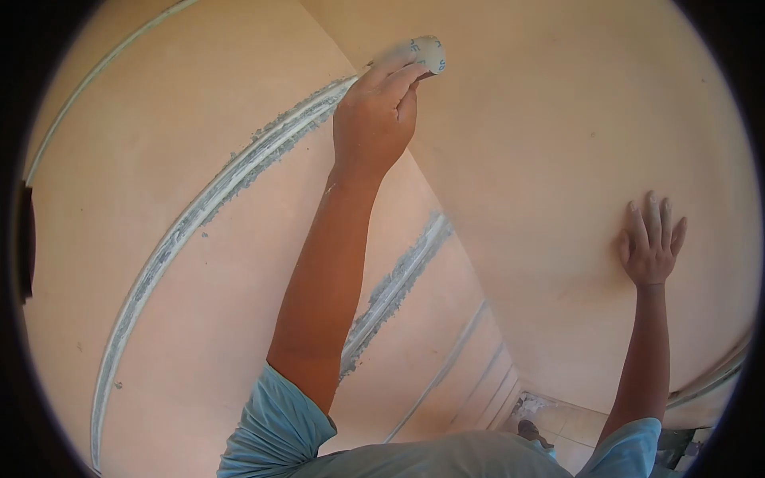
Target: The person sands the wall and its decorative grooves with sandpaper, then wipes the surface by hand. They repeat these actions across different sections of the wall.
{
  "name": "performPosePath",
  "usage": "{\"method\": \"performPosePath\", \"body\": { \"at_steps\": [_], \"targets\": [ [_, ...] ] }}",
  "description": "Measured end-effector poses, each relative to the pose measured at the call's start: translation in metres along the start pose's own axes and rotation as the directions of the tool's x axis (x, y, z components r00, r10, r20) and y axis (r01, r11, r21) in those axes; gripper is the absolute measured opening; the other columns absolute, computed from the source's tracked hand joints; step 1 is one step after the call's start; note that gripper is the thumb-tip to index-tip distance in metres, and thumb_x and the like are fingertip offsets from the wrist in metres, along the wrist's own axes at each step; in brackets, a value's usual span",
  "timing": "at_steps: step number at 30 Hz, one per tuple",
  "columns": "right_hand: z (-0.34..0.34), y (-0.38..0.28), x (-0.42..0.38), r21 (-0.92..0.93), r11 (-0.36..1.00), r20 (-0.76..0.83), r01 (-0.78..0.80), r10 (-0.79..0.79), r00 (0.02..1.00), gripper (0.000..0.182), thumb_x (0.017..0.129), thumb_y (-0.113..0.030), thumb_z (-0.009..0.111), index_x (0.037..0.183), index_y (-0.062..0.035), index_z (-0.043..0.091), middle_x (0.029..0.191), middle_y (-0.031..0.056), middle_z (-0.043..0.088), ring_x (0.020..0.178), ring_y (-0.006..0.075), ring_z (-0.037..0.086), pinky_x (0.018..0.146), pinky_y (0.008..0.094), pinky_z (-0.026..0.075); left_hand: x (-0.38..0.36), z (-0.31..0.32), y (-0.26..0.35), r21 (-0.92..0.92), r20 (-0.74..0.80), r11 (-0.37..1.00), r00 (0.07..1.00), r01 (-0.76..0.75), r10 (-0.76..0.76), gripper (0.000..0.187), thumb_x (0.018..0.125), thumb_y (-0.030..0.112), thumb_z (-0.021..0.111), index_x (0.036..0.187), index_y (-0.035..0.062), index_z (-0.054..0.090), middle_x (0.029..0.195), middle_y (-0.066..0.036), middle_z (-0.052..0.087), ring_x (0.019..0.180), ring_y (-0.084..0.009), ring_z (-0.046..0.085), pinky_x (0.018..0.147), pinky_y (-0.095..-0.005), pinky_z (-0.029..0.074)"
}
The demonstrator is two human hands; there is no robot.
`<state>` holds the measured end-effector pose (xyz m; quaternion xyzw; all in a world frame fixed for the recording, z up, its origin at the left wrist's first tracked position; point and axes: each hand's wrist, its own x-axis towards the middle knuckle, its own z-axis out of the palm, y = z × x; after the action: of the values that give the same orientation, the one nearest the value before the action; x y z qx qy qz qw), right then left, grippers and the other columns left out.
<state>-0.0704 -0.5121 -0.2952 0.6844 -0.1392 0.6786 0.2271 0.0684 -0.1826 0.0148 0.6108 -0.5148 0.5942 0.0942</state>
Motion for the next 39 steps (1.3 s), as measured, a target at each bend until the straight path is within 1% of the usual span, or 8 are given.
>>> {"method": "performPosePath", "body": {
  "at_steps": [4,6,13,16,21,36,38,39],
  "targets": [
    [0.000,0.000,-0.002,-0.009,1.000,0.035,0.006,-0.006,0.999,0.047,0.096,-0.033,0.052,0.141,-0.0216,0.057,0.150,0.0108,0.053,0.142,0.0332,0.045,0.123,0.0585,0.017,0.012,-0.010,-0.036,0.093,0.003,0.990,0.995,0.102,-0.103,0.024,0.092,0.006,0.063,0.113,0.0098,0.073,0.117,-0.007,0.074,0.100,-0.0269,0.072,0.082,-0.0354,0.058],
    [-0.001,-0.001,-0.002,0.008,1.000,0.043,0.015,-0.015,0.999,0.047,0.095,-0.033,0.052,0.140,-0.0207,0.058,0.150,0.0125,0.053,0.142,0.0346,0.045,0.122,0.0592,0.017,0.021,-0.010,-0.051,-0.010,-0.110,0.939,0.933,0.345,-0.344,0.029,0.094,0.006,0.060,0.120,0.0087,0.071,0.119,-0.011,0.073,0.102,-0.0298,0.072,0.086,-0.0381,0.058],
    [0.000,0.001,-0.005,-0.001,1.000,0.065,0.026,-0.026,0.998,0.046,0.094,-0.032,0.052,0.136,-0.0180,0.061,0.145,0.0156,0.056,0.139,0.0397,0.047,0.120,0.0650,0.019,0.075,0.028,-0.089,-0.039,-0.281,0.926,0.885,0.376,-0.372,0.034,0.096,0.006,0.054,0.128,0.0044,0.066,0.123,-0.016,0.070,0.110,-0.0335,0.069,0.094,-0.0385,0.055],
    [0.000,0.000,-0.007,0.003,1.000,0.067,0.026,-0.026,0.997,0.043,0.094,-0.031,0.051,0.133,-0.0177,0.063,0.144,0.0166,0.057,0.138,0.0407,0.048,0.120,0.0662,0.019,0.099,0.049,-0.097,-0.113,-0.216,0.920,0.895,0.375,-0.391,0.040,0.099,0.015,0.054,0.138,0.0036,0.058,0.140,-0.018,0.060,0.129,-0.0349,0.058,0.107,-0.0404,0.047],
    [0.000,0.001,-0.011,0.009,1.000,0.096,0.011,-0.012,0.995,0.042,0.089,-0.029,0.053,0.128,-0.0181,0.065,0.141,0.0164,0.059,0.138,0.0426,0.047,0.119,0.0685,0.019,0.144,0.074,-0.095,-0.099,-0.126,0.825,0.815,0.556,-0.565,0.084,0.098,0.056,0.052,0.158,0.0020,0.025,0.167,-0.019,0.018,0.155,-0.0337,0.015,0.122,-0.0445,0.028],
    [-0.001,0.004,-0.009,-0.001,0.997,0.143,0.083,-0.082,0.986,0.043,0.099,-0.033,0.045,0.135,-0.0118,0.057,0.149,0.0237,0.050,0.147,0.0440,0.035,0.121,0.0672,0.013,0.136,0.076,-0.109,0.040,-0.116,0.872,0.869,0.488,-0.481,0.104,0.091,0.077,0.045,0.160,0.0042,0.020,0.167,-0.017,0.020,0.155,-0.0315,0.019,0.118,-0.0462,0.035],
    [-0.002,0.006,-0.004,0.023,0.995,0.080,0.094,-0.096,0.992,0.043,0.099,-0.033,0.047,0.135,-0.0122,0.057,0.149,0.0232,0.050,0.147,0.0431,0.035,0.122,0.0647,0.012,0.138,0.081,-0.118,0.166,-0.211,0.861,0.870,0.481,-0.445,0.076,0.099,0.056,0.051,0.153,0.0034,0.039,0.157,-0.022,0.040,0.146,-0.0382,0.037,0.118,-0.0485,0.031],
    [-0.002,0.006,-0.006,0.020,0.996,0.075,0.082,-0.083,0.994,0.044,0.099,-0.036,0.046,0.135,-0.0135,0.059,0.146,0.0225,0.053,0.146,0.0425,0.036,0.122,0.0647,0.011,0.139,0.073,-0.115,0.172,-0.113,0.850,0.867,0.499,-0.486,0.084,0.100,0.062,0.043,0.157,0.0034,0.026,0.162,-0.022,0.029,0.150,-0.0373,0.028,0.121,-0.0473,0.026]
  ]
}}
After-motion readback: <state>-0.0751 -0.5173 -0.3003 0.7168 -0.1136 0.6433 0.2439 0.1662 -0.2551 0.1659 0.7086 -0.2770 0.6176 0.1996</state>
